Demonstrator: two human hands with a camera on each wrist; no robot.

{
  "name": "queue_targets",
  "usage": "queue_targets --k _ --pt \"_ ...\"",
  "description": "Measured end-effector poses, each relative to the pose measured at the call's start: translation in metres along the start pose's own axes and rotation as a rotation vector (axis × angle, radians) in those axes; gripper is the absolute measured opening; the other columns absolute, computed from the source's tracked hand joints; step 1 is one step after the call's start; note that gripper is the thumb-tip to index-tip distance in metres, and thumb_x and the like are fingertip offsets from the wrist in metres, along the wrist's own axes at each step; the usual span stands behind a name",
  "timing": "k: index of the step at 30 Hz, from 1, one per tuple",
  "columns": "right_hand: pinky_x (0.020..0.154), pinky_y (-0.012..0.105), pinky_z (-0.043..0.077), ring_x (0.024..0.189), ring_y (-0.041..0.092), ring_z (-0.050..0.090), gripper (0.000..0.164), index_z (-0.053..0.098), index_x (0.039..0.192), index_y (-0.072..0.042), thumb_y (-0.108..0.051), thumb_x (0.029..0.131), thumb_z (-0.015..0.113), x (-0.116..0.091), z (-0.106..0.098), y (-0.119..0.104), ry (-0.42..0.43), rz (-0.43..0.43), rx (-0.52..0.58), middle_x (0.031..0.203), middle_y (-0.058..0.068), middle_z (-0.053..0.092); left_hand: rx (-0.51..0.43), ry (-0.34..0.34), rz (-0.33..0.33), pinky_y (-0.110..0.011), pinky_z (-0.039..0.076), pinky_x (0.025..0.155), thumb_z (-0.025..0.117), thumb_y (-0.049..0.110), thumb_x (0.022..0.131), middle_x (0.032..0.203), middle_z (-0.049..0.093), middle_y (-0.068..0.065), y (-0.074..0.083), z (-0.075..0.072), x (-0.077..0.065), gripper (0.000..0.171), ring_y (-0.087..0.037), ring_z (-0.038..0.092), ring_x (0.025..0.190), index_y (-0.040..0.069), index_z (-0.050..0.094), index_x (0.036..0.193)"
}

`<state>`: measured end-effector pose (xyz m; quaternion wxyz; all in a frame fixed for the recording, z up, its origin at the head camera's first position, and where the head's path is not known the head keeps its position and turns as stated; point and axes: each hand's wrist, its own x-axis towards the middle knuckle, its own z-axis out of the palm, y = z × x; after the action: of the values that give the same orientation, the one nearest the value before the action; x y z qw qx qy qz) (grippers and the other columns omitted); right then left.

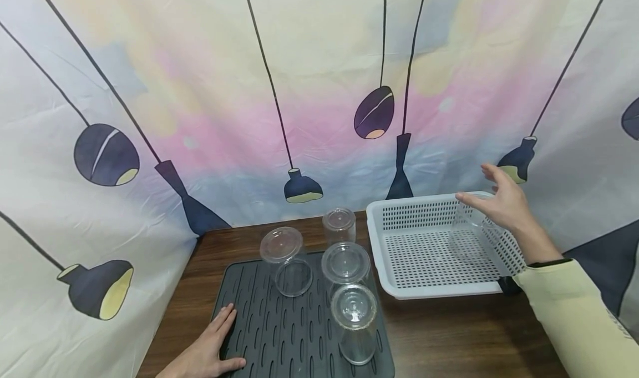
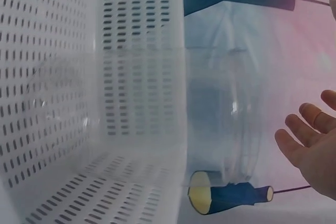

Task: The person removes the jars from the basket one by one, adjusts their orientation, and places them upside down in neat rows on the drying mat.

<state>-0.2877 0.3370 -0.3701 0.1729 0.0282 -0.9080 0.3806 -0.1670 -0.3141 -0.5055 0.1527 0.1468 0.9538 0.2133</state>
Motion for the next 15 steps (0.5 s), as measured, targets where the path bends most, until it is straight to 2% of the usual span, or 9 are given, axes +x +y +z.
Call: queue_targets --k 7,15 --pt "0.104 0.071 0.023 0.137 0.058 0.021 0.097 0.01 0.158 -0.008 -0.038 0.089 0.071 0.003 0.0 0.01 0.013 0.009 0.022 0.159 0.028 0.016 -0.008 0.011 0.01 -0.069 0.025 0.107 0.073 0.061 0.076 0.157 0.016 -0.031 0.001 0.001 0.0 0.114 -0.052 0.015 0.143 -0.012 0.025 0.149" --pt "0.093 0.079 0.022 0.138 0.06 0.014 0.1 0.005 0.157 -0.005 -0.047 0.09 0.065 0.002 0.002 0.013 -0.026 0.053 -0.077 0.16 0.028 0.008 -0.001 0.021 0.017 -0.069 0.026 0.106 0.072 0.064 0.075 0.157 0.016 -0.032 0.0 0.002 -0.001 0.116 -0.052 0.016 0.143 -0.012 0.025 0.149"
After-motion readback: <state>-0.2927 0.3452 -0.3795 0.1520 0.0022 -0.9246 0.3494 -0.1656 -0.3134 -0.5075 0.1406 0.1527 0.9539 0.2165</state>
